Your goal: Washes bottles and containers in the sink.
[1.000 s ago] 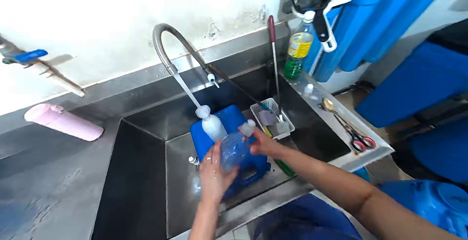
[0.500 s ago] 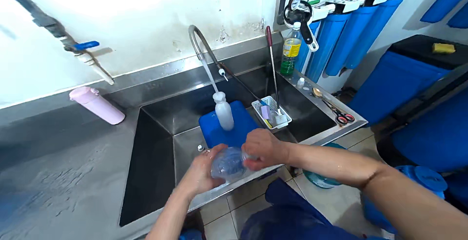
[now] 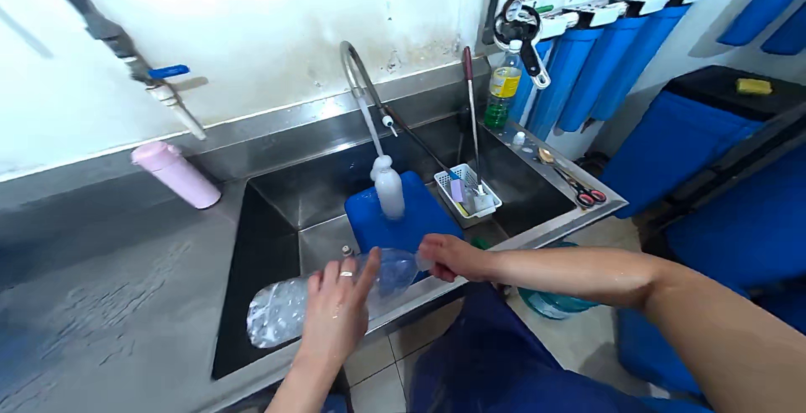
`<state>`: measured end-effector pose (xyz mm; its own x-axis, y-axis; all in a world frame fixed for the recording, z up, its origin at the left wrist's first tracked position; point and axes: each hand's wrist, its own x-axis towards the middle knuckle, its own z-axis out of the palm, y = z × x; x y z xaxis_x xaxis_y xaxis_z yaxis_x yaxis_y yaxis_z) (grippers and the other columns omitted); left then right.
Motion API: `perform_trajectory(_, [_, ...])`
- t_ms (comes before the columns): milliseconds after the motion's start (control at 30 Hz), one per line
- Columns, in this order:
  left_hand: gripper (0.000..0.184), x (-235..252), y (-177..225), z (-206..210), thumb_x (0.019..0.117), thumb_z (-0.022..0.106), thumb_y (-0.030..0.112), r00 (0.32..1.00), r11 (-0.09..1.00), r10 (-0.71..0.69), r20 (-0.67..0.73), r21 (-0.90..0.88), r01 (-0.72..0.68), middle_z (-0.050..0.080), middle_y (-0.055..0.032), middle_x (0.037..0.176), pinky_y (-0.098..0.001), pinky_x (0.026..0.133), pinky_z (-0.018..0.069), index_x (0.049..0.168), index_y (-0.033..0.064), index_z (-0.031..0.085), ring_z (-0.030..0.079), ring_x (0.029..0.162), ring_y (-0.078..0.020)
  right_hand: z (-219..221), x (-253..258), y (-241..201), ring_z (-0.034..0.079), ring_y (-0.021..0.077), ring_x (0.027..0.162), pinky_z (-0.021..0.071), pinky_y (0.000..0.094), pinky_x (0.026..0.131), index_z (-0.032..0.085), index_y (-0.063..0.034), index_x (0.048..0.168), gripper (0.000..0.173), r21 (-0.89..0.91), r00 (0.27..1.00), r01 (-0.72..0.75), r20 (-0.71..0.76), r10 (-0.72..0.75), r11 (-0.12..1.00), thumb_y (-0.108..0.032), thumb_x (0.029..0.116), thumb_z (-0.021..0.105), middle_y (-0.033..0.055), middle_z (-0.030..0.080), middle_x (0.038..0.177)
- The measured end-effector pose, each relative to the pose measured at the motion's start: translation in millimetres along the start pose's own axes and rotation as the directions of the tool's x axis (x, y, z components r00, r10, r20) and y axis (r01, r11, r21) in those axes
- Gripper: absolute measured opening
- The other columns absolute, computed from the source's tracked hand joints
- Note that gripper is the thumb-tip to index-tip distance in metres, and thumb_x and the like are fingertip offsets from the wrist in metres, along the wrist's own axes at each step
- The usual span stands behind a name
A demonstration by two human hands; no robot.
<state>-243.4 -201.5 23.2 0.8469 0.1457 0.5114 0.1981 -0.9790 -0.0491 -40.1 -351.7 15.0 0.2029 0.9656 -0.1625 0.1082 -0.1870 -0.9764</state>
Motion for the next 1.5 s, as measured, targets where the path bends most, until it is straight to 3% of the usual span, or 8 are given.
perform_trajectory(100, [0.096, 9.1, -8.8, -15.4, 0.0469, 0.092, 0.006, 0.926, 0.909, -0.022, 0.378, -0.377, 0.175, 0.068, -0.0288, 0.117, -0.0734, 0.085, 0.0478, 0.138, 0.0043, 0.063, 0.063, 0.108, -0.0556, -21.1, -13.9, 13.6, 0.070, 0.0315, 0.094, 0.0575, 0.0403, 0.086, 0.070, 0.0115, 0.111, 0.023, -0.495, 0.712, 0.667, 0.204, -0.672, 0.557, -0.004, 0.0938, 0.067, 0.0251, 0.070, 0.100])
perform_trajectory(267, [0.104, 24.9, -33.0, -6.8, 0.0585, 0.088, 0.046, 0.589, 0.491, 0.383, 0.711, -0.697, 0.522, 0.071, -0.0034, 0.113, -0.0362, 0.089, 0.0577, 0.146, 0.0036, 0.051, 0.068, 0.104, -0.0139, -37.0, -24.6, 19.3, 0.064, 0.0298, 0.097, 0.0550, 0.0350, 0.085, 0.070, -0.0120, 0.105, 0.009, -0.572, 0.253, 0.819, 0.423, -0.870, -0.040, -0.010, 0.0977, 0.066, 0.0167, 0.064, 0.103])
perform_trajectory(467, [0.102, 69.0, -2.7, 10.2, 0.0557, 0.090, 0.032, 0.475, 0.524, 0.215, 0.853, -0.511, 0.682, 0.071, -0.0076, 0.108, -0.0387, 0.086, 0.0580, 0.144, 0.0020, 0.050, 0.069, 0.098, -0.0174, -94.2, -29.6, 8.7, 0.063, 0.0159, 0.070, 0.0528, 0.0320, 0.065, 0.053, 0.0067, 0.126, 0.031, -0.179, 0.971, 0.145, 0.217, -0.104, 0.973, -0.015, 0.1046, 0.055, 0.0135, 0.067, 0.091])
perform_trajectory(633, [0.103, 130.2, 32.1, 26.5, 0.0561, 0.091, 0.030, 0.479, 0.689, 0.212, 0.852, -0.478, 0.544, 0.070, -0.0170, 0.111, -0.0530, 0.086, 0.0555, 0.146, 0.0014, 0.050, 0.068, 0.102, -0.0312, -148.6, -44.1, 36.6, 0.059, 0.0125, 0.064, 0.0515, 0.0267, 0.063, 0.060, 0.0120, 0.110, 0.023, -0.141, 0.947, 0.312, 0.127, -0.295, 0.940, -0.009, 0.1048, 0.053, 0.0139, 0.064, 0.080])
perform_trajectory(867, [0.087, 151.6, 50.7, 110.9, 0.0727, 0.084, 0.057, 0.388, -0.025, 0.713, 0.585, -0.531, 0.847, 0.074, 0.0017, 0.113, -0.0255, 0.090, 0.0577, 0.142, 0.0150, 0.056, 0.070, 0.101, -0.0071, -231.8, -55.6, 67.8, 0.064, 0.0247, 0.108, 0.0510, 0.0326, 0.098, 0.064, -0.0122, 0.103, 0.014, -0.493, 0.393, 0.845, 0.310, -0.866, 0.207, -0.010, 0.1053, 0.051, 0.0107, 0.066, 0.106])
perform_trajectory(1067, [0.097, 182.7, 78.0, 125.2, 0.0649, 0.084, 0.052, 0.402, 0.097, 0.486, 0.776, -0.506, 0.857, 0.070, 0.0040, 0.103, -0.0224, 0.076, 0.0572, 0.140, 0.0032, 0.047, 0.068, 0.088, -0.0048, -268.0, -47.2, 76.3, 0.065, 0.0073, 0.085, 0.0551, 0.0205, 0.069, 0.064, 0.0075, 0.114, 0.030, -0.029, 0.898, 0.410, 0.187, -0.398, 0.912, -0.015, 0.0941, 0.065, 0.0171, 0.063, 0.119])
perform_trajectory(1233, [0.089, 169.1, 73.2, 153.6, 0.0746, 0.080, 0.065, 0.543, -0.314, 0.664, 0.514, -0.468, 0.826, 0.074, -0.0018, 0.112, -0.0262, 0.087, 0.0589, 0.145, 0.0171, 0.055, 0.072, 0.100, -0.0110, -321.9, -41.8, 63.3, 0.057, 0.0026, 0.122, 0.0487, 0.0197, 0.103, 0.057, -0.0138, 0.113, 0.011, -0.369, 0.599, 0.747, 0.015, -0.800, 0.552, -0.023, 0.1076, 0.053, -0.0004, 0.063, 0.119])
perform_trajectory(1500, [0.110, 197.6, 66.7, 148.0, 0.0689, 0.082, 0.063, 0.726, 0.058, 0.201, 0.658, -0.748, 0.661, 0.067, 0.0005, 0.115, -0.0226, 0.087, 0.0540, 0.145, -0.0032, 0.039, 0.064, 0.102, -0.0042, -450.1, 105.8, 100.8, 0.061, 0.0586, 0.111, 0.0479, 0.0751, 0.088, 0.061, 0.0060, 0.130, 0.035, -0.773, 0.905, -0.200, -0.382, -0.189, 0.602, 0.000, 0.0957, 0.066, 0.0357, 0.056, 0.135])
